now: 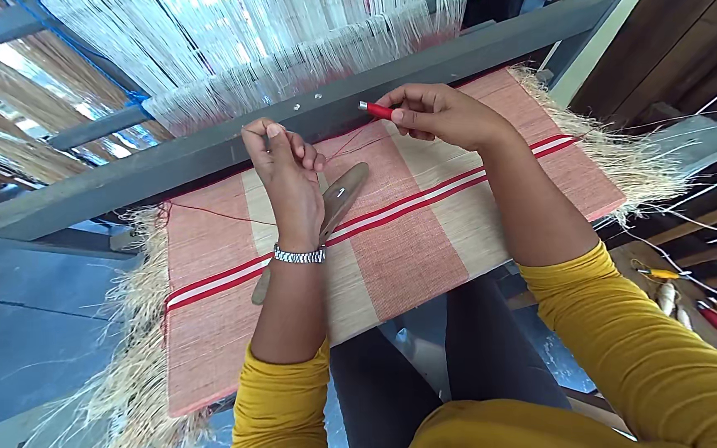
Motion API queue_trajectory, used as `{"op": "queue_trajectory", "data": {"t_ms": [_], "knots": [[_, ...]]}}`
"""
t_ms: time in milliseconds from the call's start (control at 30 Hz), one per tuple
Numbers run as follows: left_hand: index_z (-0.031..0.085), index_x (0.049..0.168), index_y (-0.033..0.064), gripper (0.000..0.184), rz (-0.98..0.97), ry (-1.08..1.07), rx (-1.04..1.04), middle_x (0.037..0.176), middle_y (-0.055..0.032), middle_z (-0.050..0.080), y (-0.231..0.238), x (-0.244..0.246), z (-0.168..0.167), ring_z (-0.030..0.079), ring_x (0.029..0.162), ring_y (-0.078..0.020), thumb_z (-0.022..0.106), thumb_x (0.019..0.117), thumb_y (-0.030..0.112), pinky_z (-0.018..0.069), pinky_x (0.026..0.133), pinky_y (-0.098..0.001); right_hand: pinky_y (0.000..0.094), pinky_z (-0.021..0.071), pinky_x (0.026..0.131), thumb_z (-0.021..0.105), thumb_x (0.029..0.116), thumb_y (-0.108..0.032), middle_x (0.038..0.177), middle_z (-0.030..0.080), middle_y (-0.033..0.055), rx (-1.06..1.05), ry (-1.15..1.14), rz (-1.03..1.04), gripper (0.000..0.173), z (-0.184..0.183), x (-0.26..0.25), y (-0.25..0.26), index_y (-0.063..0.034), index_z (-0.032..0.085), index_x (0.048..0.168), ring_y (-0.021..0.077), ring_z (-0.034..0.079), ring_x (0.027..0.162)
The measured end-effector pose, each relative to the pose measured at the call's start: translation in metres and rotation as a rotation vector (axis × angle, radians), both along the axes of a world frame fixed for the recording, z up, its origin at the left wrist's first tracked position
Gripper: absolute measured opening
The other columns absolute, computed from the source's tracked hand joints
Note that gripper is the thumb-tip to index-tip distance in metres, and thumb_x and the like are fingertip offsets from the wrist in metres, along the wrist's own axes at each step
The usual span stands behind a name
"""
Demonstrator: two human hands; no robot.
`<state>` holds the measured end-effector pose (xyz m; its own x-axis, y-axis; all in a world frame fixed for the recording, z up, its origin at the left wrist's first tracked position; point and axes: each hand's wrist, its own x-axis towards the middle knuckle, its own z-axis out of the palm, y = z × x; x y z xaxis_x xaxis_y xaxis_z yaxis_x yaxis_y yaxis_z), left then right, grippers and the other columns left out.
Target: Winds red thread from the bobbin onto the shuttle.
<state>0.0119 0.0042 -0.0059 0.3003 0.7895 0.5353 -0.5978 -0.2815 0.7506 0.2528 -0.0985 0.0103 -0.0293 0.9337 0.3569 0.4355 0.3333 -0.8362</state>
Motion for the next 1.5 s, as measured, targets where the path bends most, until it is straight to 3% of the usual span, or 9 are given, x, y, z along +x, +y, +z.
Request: {"op": "queue_trajectory", "data": {"t_ms": [167,267,367,467,633,833,1067,1400,1500], "knots": [[0.049,0.111,0.0101,0.012,0.194,0.369,0.325,0.083,0.0031,0.047,-0.002,-0.002,-0.004,0.046,0.063,-0.0064,0.040,0.1111,0.019,0.0406,0.056,-0.0224,0.0222,0.0506,0.073,0.051,0.1085,-0.019,0.097,0.066,0.0009,-0.006,-0.046,0.019,0.024,-0.003,-0.004,0.002,-0.0068,0.067,0.120,0.0059,0.059,0.081],[0.059,0.126,0.0027,0.030,0.343,0.660,0.560,0.104,-0.0067,0.063,-0.003,-0.002,-0.008,0.060,0.084,-0.0126,0.048,0.1090,0.024,0.0509,0.073,-0.0303,0.0271,0.0566,0.074,0.061,0.1023,-0.015,0.103,0.067,0.0046,-0.009,-0.034,0.040,0.019,-0.006,-0.005,0.004,-0.0054,0.067,0.118,0.0105,0.064,0.084],[0.071,0.123,0.0133,0.031,0.347,0.827,0.611,0.115,-0.0007,0.072,-0.002,-0.002,-0.012,0.065,0.108,-0.0136,0.057,0.1047,0.034,0.0494,0.095,-0.0402,0.0255,0.0575,0.066,0.067,0.0996,-0.013,0.104,0.067,0.0046,-0.038,-0.006,0.077,0.019,-0.003,-0.008,0.001,-0.0062,0.068,0.117,0.0106,0.065,0.077],[0.076,0.104,0.0134,0.024,0.410,0.855,0.606,0.094,0.0014,0.071,-0.003,-0.001,-0.013,0.062,0.094,-0.0128,0.064,0.1011,0.034,0.0453,0.091,-0.0389,0.0230,0.0550,0.066,0.068,0.0978,-0.010,0.101,0.067,0.0033,-0.046,-0.046,0.101,0.020,-0.002,-0.010,0.000,-0.0059,0.068,0.118,0.0082,0.063,0.075],[0.071,0.109,0.0107,0.022,0.502,0.842,0.668,0.075,0.0003,0.059,-0.005,0.001,-0.016,0.055,0.069,-0.0124,0.057,0.1053,0.028,0.0469,0.071,-0.0334,0.0235,0.0570,0.073,0.065,0.0995,-0.007,0.103,0.070,0.0038,-0.071,-0.060,0.098,0.020,-0.002,-0.008,-0.002,-0.0049,0.071,0.118,0.0076,0.065,0.080],[0.065,0.113,0.0073,0.026,0.597,0.829,0.758,0.080,-0.0057,0.060,-0.008,0.003,-0.014,0.057,0.070,-0.0169,0.049,0.1094,0.027,0.0494,0.067,-0.0350,0.0254,0.0578,0.082,0.060,0.1012,-0.005,0.107,0.073,0.0041,-0.066,-0.164,-0.026,0.023,0.000,-0.003,-0.004,-0.0070,0.070,0.122,0.0088,0.068,0.089],[0.065,0.112,0.0067,0.025,0.584,0.820,0.740,0.077,-0.0032,0.056,-0.006,0.001,-0.013,0.053,0.067,-0.0136,0.051,0.1086,0.027,0.0465,0.063,-0.0307,0.0251,0.0524,0.070,0.052,0.1055,-0.009,0.106,0.070,0.0055,-0.023,0.031,-0.022,0.028,0.004,-0.002,-0.005,-0.0072,0.063,0.131,0.0119,0.064,0.084],[0.059,0.122,0.0091,0.020,0.485,0.847,0.732,0.069,0.0001,0.046,-0.008,0.000,-0.012,0.046,0.057,-0.0140,0.049,0.1077,0.019,0.0408,0.053,-0.0322,0.0272,0.0579,0.079,0.068,0.0944,-0.001,0.108,0.070,0.0061,0.098,0.012,-0.103,0.026,-0.001,-0.002,0.003,-0.0061,0.069,0.120,0.0117,0.067,0.088],[0.069,0.117,0.0126,0.025,0.474,0.913,0.771,0.081,-0.0048,0.062,-0.008,-0.001,-0.012,0.058,0.069,-0.0186,0.047,0.1065,0.016,0.0490,0.066,-0.0399,0.0270,0.0574,0.077,0.070,0.0941,-0.004,0.107,0.071,0.0042,0.147,-0.070,-0.138,0.025,-0.003,-0.002,0.005,-0.0083,0.071,0.119,0.0104,0.066,0.085]]}}
